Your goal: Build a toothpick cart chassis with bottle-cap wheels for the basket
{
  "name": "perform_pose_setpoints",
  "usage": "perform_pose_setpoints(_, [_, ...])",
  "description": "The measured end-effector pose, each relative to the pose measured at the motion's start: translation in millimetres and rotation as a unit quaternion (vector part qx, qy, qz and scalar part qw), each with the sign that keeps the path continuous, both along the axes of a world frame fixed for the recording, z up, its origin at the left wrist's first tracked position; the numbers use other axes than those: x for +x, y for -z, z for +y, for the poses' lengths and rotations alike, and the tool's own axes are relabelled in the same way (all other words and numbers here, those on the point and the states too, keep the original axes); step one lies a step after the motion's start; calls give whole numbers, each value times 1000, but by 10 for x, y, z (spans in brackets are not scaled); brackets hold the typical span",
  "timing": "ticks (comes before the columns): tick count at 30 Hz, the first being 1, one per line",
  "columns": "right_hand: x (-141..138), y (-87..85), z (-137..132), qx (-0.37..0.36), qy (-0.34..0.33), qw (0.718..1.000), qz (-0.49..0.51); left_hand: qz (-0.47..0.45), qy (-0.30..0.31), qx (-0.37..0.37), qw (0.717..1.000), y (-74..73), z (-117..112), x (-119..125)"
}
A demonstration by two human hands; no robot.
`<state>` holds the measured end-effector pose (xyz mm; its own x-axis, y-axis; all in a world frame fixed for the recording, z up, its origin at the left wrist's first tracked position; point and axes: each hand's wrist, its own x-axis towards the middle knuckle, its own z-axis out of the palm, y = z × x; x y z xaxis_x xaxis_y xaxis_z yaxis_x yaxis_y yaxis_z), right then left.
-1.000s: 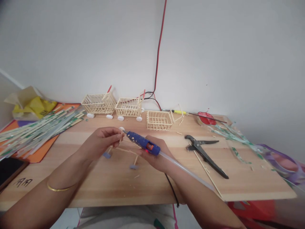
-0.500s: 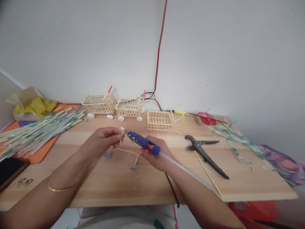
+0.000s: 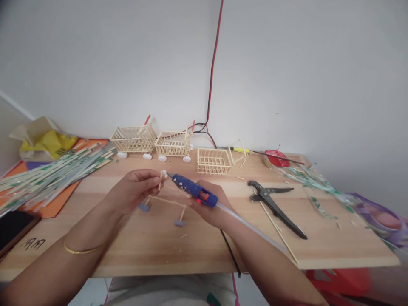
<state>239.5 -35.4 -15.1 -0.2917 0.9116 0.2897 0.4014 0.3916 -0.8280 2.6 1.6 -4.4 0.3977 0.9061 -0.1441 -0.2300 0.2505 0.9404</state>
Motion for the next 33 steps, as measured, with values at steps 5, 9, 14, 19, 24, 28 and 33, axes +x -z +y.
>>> perform_pose_setpoints(5, [-18, 21, -16, -21, -4, 1000, 2, 16, 10, 16, 1000, 15, -17, 12])
perform_pose_setpoints(9, [-20, -20, -20, -29, -5, 1000, 1, 26, 11, 25, 999, 18, -20, 12])
perform_pose_setpoints(14, [-23, -40, -11, -34, -7, 999, -20, 35, 14, 35, 999, 25, -19, -7])
perform_pose_setpoints(19, [-12, 0, 49, -8, 43, 996, -82, 4, 22, 14, 1000, -29, -37, -15])
perform_pose_setpoints(24, [33, -45, 35, 13, 54, 997, -45, -41, -27, -23, 999, -54, -8, -3])
perform_pose_setpoints(28, [33, -83, -27, 13, -44, 999, -26, -55, -56, -36, 996, -27, 20, 2])
perform_pose_setpoints(33, [-8, -83, -38, 6, -82, 996, -40, -60, -61, -40, 996, -23, 13, 8])
